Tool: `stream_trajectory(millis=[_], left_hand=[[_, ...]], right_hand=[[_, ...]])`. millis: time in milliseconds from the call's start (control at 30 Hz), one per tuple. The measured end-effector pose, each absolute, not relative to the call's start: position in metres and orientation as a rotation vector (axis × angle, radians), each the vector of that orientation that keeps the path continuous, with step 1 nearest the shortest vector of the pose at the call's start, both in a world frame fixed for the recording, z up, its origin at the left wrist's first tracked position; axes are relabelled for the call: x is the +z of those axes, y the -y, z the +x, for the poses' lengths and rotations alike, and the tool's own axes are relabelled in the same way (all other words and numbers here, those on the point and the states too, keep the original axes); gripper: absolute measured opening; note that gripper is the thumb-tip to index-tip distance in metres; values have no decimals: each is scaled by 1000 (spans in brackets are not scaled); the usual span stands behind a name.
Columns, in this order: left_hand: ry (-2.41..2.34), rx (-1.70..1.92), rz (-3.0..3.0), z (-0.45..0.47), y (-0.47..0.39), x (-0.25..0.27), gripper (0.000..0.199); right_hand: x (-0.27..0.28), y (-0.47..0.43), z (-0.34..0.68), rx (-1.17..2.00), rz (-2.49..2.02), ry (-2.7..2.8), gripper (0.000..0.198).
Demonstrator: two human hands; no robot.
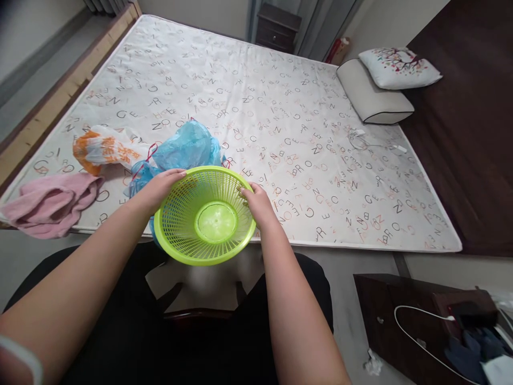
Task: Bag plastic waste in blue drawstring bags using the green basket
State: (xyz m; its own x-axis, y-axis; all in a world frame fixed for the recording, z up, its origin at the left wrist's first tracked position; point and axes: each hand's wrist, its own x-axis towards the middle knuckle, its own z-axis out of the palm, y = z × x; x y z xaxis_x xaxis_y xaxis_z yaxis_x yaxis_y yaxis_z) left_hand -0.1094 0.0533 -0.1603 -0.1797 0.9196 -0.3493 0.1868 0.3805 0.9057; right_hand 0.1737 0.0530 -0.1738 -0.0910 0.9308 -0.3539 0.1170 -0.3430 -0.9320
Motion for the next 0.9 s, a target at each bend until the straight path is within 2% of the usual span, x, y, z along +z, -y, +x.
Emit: stream_trajectory(millis=[900], left_hand=[[-1646, 904, 1005, -108, -54, -158, 30]], right_hand=[[-173, -53, 174, 1505, -1502, 1171, 29]])
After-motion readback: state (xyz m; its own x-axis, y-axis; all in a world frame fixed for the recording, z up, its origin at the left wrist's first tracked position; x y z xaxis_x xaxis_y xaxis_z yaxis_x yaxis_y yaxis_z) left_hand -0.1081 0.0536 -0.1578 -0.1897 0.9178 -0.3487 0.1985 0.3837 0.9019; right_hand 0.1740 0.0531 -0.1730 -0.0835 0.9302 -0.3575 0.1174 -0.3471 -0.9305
